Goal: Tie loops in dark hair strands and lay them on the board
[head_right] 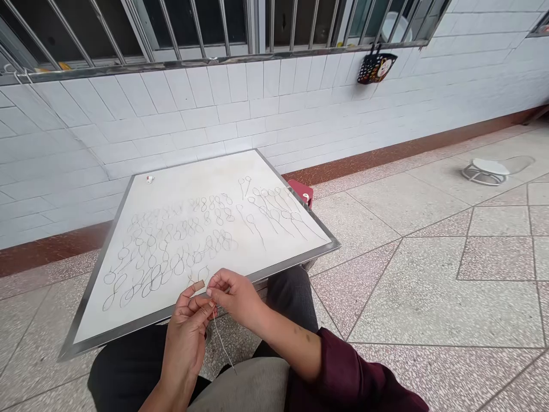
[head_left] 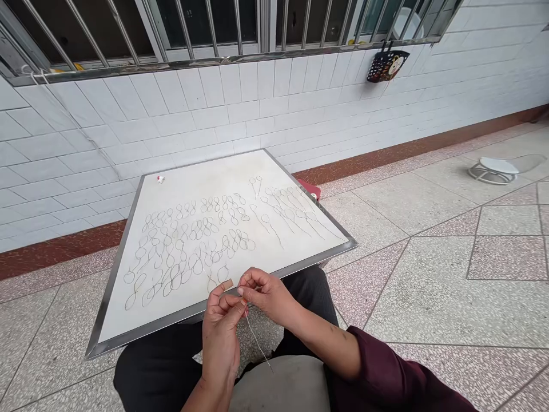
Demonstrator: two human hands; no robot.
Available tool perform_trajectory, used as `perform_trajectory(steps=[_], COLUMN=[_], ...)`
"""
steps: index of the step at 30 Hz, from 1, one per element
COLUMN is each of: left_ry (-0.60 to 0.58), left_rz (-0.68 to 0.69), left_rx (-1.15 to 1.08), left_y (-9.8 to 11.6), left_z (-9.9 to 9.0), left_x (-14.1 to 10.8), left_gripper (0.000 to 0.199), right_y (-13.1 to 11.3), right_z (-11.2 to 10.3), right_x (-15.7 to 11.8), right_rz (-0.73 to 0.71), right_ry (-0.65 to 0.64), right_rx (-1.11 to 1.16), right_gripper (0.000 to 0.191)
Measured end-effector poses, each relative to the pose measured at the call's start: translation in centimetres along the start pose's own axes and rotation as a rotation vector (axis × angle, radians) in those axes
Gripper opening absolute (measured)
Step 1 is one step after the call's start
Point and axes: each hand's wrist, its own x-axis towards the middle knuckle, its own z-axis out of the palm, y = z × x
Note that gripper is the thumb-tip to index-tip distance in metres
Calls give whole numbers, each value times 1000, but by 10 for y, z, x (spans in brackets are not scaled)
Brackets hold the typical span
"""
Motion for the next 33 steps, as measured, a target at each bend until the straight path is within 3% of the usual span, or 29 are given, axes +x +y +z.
perform_trajectory(steps=[7,19,23,28,33], left_ry=[-9,18,38,154,207], left_rz=[19,17,7,2,-17], left_rx=[21,-61,-75,-141,-246], left_y=[-1,0,0,1,1], left_z=[-1,-1,-3,-8,-13], left_x=[0,0,2,7,13], left_gripper=[45,54,56,56,55], right_y=[9,-6,-4,4,18], right_z=[5,-3,-2,-1,5], right_x=[3,0,-3,-11,-14], right_rz=[-6,37,20,36,-21], right_ry=[16,-1,1,-18,-35], right_rx=[56,-61,-25,-170,-255], right_gripper=[30,51,49,43,23])
